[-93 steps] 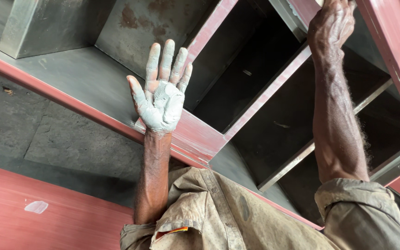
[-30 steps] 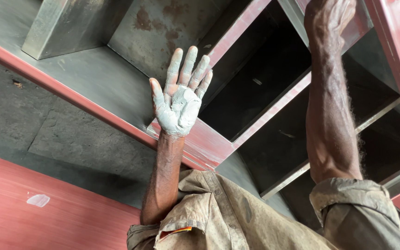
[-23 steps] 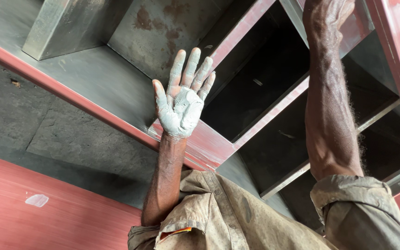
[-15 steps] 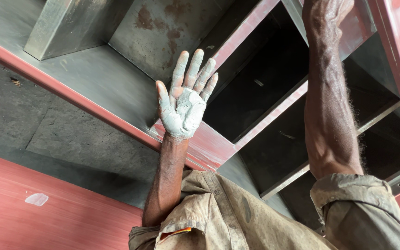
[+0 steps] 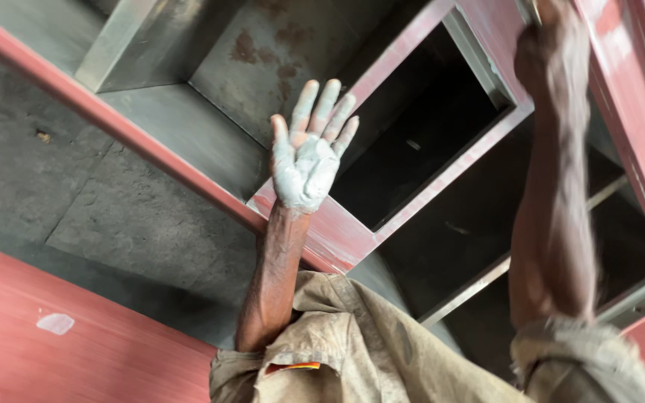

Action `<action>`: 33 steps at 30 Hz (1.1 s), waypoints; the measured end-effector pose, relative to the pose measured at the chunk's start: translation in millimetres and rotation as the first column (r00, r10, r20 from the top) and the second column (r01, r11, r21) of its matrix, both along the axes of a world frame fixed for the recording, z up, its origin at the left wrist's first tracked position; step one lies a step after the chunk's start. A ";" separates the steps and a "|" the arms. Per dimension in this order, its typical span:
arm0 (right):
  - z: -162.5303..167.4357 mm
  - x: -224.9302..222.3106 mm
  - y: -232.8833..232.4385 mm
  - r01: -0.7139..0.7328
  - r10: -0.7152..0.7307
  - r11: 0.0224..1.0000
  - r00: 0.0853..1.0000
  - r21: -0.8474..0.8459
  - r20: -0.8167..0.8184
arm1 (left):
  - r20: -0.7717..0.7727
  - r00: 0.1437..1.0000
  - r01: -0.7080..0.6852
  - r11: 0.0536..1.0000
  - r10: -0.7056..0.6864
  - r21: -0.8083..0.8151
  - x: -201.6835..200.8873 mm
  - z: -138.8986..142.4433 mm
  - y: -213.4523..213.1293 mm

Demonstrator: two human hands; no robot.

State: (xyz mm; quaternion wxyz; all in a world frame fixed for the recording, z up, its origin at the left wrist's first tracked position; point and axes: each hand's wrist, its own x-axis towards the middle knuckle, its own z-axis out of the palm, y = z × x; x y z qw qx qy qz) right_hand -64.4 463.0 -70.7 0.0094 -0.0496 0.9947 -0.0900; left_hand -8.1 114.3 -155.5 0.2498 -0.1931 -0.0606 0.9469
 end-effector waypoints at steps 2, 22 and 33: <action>22.9 20.8 -24.5 -0.028 0.022 0.991 0.999 -0.131 -0.047 | 0.052 0.999 -0.009 1.000 0.011 -0.030 0.9 4.5 13.4; 55.9 183.4 -95.4 0.407 -0.293 0.786 0.908 -0.465 0.300 | 0.105 0.987 -0.140 0.980 0.125 0.142 -12.2 43.1 41.9; 22.1 70.8 28.5 -0.168 0.163 0.985 0.981 -0.038 -0.110 | -0.052 0.998 -0.045 0.997 0.041 -0.069 17.8 -2.3 -15.8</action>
